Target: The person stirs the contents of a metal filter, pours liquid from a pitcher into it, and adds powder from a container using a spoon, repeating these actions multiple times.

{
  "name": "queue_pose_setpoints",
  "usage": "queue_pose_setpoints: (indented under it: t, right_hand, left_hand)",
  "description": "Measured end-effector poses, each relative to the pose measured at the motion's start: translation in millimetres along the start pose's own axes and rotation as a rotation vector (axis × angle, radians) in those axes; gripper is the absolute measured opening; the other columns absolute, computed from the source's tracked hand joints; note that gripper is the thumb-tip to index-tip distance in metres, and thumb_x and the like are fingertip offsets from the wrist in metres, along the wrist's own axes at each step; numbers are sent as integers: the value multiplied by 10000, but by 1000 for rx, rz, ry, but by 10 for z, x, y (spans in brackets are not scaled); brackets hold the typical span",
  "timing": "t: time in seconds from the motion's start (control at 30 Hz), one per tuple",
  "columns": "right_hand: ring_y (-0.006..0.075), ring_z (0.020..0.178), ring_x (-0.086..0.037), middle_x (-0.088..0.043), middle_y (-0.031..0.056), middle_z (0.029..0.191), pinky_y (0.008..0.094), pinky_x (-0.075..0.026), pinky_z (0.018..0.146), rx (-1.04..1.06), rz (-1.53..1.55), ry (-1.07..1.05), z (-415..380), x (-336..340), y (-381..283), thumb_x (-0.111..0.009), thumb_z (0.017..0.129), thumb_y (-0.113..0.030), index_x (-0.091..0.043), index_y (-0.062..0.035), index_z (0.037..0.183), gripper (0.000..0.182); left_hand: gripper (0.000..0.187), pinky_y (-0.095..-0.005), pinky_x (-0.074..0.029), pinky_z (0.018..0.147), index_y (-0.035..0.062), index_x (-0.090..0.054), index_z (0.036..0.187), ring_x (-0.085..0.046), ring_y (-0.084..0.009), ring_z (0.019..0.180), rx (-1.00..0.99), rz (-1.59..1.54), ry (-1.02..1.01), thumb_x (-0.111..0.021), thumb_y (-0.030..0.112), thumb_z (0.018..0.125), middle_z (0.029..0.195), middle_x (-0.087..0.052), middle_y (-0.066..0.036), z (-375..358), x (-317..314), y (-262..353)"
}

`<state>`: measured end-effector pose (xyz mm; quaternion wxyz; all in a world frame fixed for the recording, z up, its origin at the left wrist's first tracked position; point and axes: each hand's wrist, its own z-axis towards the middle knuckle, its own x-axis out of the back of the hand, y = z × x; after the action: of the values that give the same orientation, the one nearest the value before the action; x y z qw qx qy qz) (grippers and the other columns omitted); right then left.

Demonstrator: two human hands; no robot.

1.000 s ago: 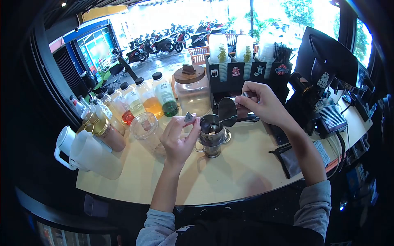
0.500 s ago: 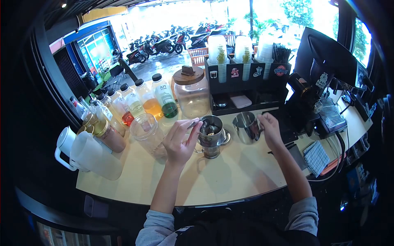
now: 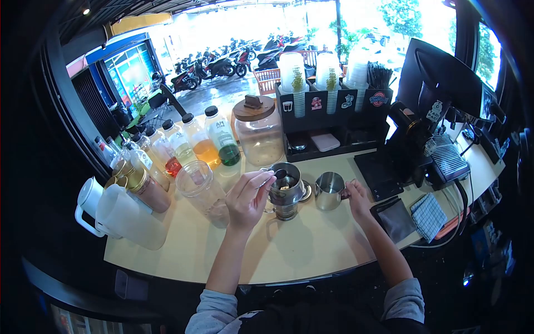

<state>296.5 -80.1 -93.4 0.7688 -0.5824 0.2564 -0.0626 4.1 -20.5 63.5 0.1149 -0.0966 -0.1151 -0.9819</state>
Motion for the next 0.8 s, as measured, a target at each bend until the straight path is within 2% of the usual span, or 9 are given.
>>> queue_pose_setpoints:
  t: [0.07,0.2,0.27,0.33,0.47,0.53,0.6,0.67,0.8]
  right_hand:
    - [120,692,-501,-476,2,676,256,-380,662,-26,-74,-13,40,94,21,-562,923,-143,-483,-75,748,204]
    - [222,768,-550,-555,136,1025,301,-451,693,619,-1028,30,-7,-270,-618,-653,811,-49,-562,-24,973,188]
    - [229,846,-578,-506,155,1247,279,-480,684,673,-864,-231,-192,-766,-1245,-675,785,-31,-566,-40,1136,368]
    - [229,906,-601,-473,163,1340,272,-499,702,453,-603,-508,-422,-1156,-1650,-661,811,-46,-537,-66,1249,455]
    - [235,893,-635,-548,157,1264,294,-514,720,608,-586,-685,-523,-1531,-1776,-650,828,-53,-566,-62,1223,404]
    - [249,854,-658,-640,145,1080,317,-520,710,797,-646,-650,-413,-1551,-1630,-626,848,-45,-614,-35,1127,280]
    - [262,845,-661,-653,138,1011,325,-522,703,742,-674,-620,-390,-1535,-1617,-620,851,-41,-626,-24,1085,235]
    - [260,799,-662,-658,132,901,323,-520,688,662,-663,-564,-372,-1527,-1563,-599,861,-27,-632,4,1009,155]
    - [206,772,-655,-659,119,892,305,-513,687,624,-555,-641,-322,-1464,-1522,-582,885,-40,-621,13,994,128]
  left_hand:
    - [158,-275,-517,641,9,-671,917,-664,-197,742,-10,0,-11,-717,-18,768,827,-665,-97,-5,2,-2]
    - [185,-309,-537,713,28,-674,931,-656,-205,752,-41,-21,-63,-699,-38,760,836,-655,-84,-2,-15,5]
    - [199,-333,-543,750,39,-675,933,-651,-210,758,-70,-49,-88,-692,-41,752,832,-648,-78,34,-50,19]
    - [192,-407,-522,846,56,-672,919,-639,-237,773,-170,20,-200,-694,14,733,824,-633,-69,78,-71,60]
    - [269,-440,-463,916,73,-648,967,-610,-232,860,-174,-11,-250,-705,93,705,884,-613,-45,-8,-157,8]
    - [354,-438,-453,927,61,-623,1021,-603,-248,903,-105,11,-269,-737,148,697,939,-610,-56,-10,-124,-4]
    - [448,-436,-443,938,48,-598,1074,-596,-263,946,-32,36,-285,-768,202,689,995,-606,-66,-10,-100,-19]
    - [705,-425,-427,956,55,-539,1173,-578,-285,1022,376,-27,-292,-844,338,603,1105,-582,-83,-80,-111,-83]
    - [829,-414,-437,945,71,-523,1207,-578,-284,1052,452,-72,-411,-871,413,537,1164,-560,-91,-184,-131,-284]
